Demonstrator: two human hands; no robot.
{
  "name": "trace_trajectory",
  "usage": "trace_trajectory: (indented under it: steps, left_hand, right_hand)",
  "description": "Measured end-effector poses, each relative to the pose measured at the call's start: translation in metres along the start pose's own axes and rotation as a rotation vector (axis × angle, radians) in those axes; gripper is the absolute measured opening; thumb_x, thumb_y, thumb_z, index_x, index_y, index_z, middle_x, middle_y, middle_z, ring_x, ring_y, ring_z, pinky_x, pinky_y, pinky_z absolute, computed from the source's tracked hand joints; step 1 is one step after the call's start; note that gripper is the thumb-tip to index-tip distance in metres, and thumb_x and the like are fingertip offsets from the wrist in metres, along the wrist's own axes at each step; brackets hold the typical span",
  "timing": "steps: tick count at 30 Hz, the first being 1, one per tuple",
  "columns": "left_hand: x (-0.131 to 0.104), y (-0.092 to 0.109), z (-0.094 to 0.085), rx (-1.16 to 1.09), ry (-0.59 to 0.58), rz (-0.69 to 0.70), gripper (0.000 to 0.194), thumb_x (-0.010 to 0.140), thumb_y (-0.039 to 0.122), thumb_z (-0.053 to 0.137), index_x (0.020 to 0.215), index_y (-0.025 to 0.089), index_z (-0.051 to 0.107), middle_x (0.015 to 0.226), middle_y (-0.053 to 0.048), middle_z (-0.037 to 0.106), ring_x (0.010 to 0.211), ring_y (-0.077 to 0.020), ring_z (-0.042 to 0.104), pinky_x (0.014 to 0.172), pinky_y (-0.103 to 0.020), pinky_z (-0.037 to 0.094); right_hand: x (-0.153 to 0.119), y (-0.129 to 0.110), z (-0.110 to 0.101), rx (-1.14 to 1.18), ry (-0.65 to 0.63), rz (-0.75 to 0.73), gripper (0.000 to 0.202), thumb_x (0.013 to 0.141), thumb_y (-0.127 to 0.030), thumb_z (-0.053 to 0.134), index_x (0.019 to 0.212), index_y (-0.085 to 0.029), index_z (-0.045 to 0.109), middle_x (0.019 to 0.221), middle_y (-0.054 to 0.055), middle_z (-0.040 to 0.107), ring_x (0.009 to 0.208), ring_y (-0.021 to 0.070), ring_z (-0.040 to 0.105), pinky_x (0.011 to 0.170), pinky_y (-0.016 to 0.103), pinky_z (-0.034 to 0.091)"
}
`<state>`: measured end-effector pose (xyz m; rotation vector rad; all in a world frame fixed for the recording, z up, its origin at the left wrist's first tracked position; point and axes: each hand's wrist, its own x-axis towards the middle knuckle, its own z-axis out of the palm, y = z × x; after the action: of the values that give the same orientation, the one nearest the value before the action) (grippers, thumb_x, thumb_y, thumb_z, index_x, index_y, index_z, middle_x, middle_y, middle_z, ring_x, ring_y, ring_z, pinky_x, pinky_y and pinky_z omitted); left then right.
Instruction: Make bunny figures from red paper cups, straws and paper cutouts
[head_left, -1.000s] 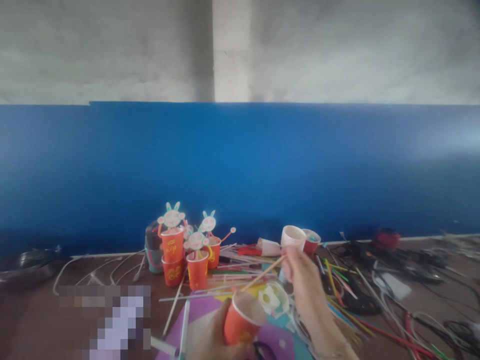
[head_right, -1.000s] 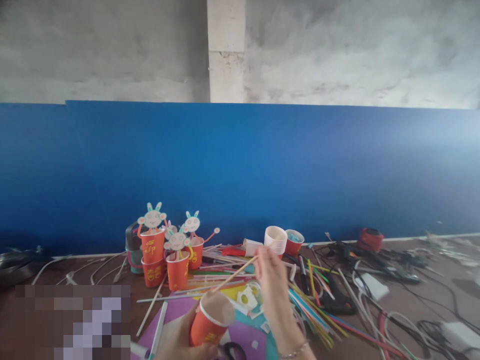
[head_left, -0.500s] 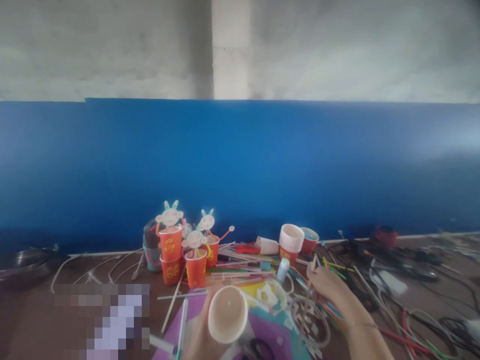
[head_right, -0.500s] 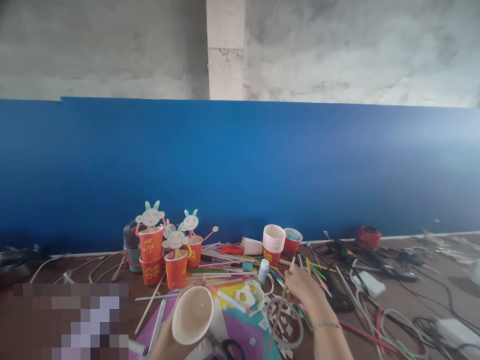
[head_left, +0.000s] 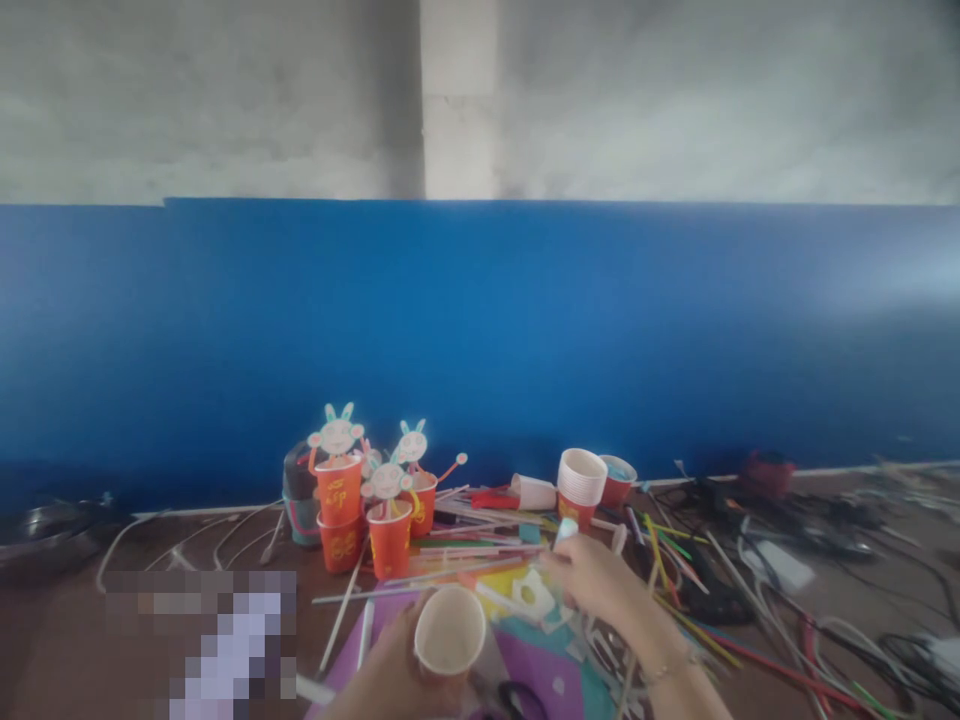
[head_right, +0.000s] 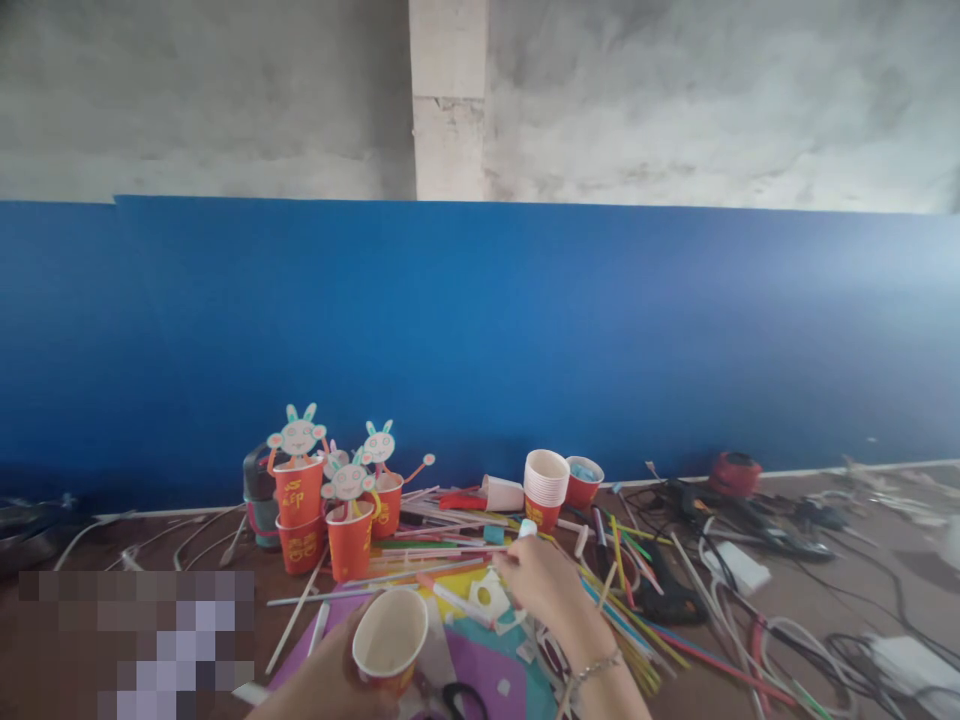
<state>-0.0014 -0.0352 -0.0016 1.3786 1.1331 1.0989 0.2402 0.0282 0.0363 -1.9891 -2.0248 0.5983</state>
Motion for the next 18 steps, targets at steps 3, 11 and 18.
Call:
trace_trajectory:
  steps: [3, 11, 18]
  left_hand:
    - [-0.003, 0.01, -0.008, 0.025, -0.035, 0.001, 0.041, 0.042, 0.008, 0.076, 0.08, 0.022, 0.074, 0.08, -0.003, 0.074, 0.076, -0.0298, 0.065, 0.072, -0.038, 0.053]
    - [0.01, -0.006, -0.058, 0.362, -0.171, 0.059, 0.051, 0.066, 0.009, 0.059, 0.112, 0.028, 0.07, 0.119, -0.008, 0.068, 0.115, -0.0308, 0.058, 0.101, -0.042, 0.038]
    - [0.035, -0.008, -0.061, 0.61, -0.016, 0.088, 0.029, 0.072, 0.013, 0.052, 0.082, 0.026, 0.077, 0.082, -0.008, 0.076, 0.079, -0.0285, 0.067, 0.074, -0.033, 0.045]
  right_hand:
    - [0.004, -0.017, 0.018, -0.071, 0.097, -0.064, 0.024, 0.085, -0.023, 0.048, 0.075, -0.018, 0.07, 0.079, 0.009, 0.074, 0.075, 0.0201, 0.067, 0.06, 0.025, 0.037]
    - [0.035, -0.038, 0.054, -0.102, 0.11, -0.21, 0.025, 0.084, -0.012, 0.048, 0.087, -0.018, 0.072, 0.095, 0.009, 0.072, 0.092, 0.0208, 0.064, 0.075, 0.025, 0.039]
    - [0.042, -0.045, 0.073, -0.124, 0.077, -0.314, 0.025, 0.082, -0.012, 0.049, 0.087, -0.017, 0.073, 0.099, 0.011, 0.067, 0.095, 0.0213, 0.061, 0.079, 0.026, 0.041]
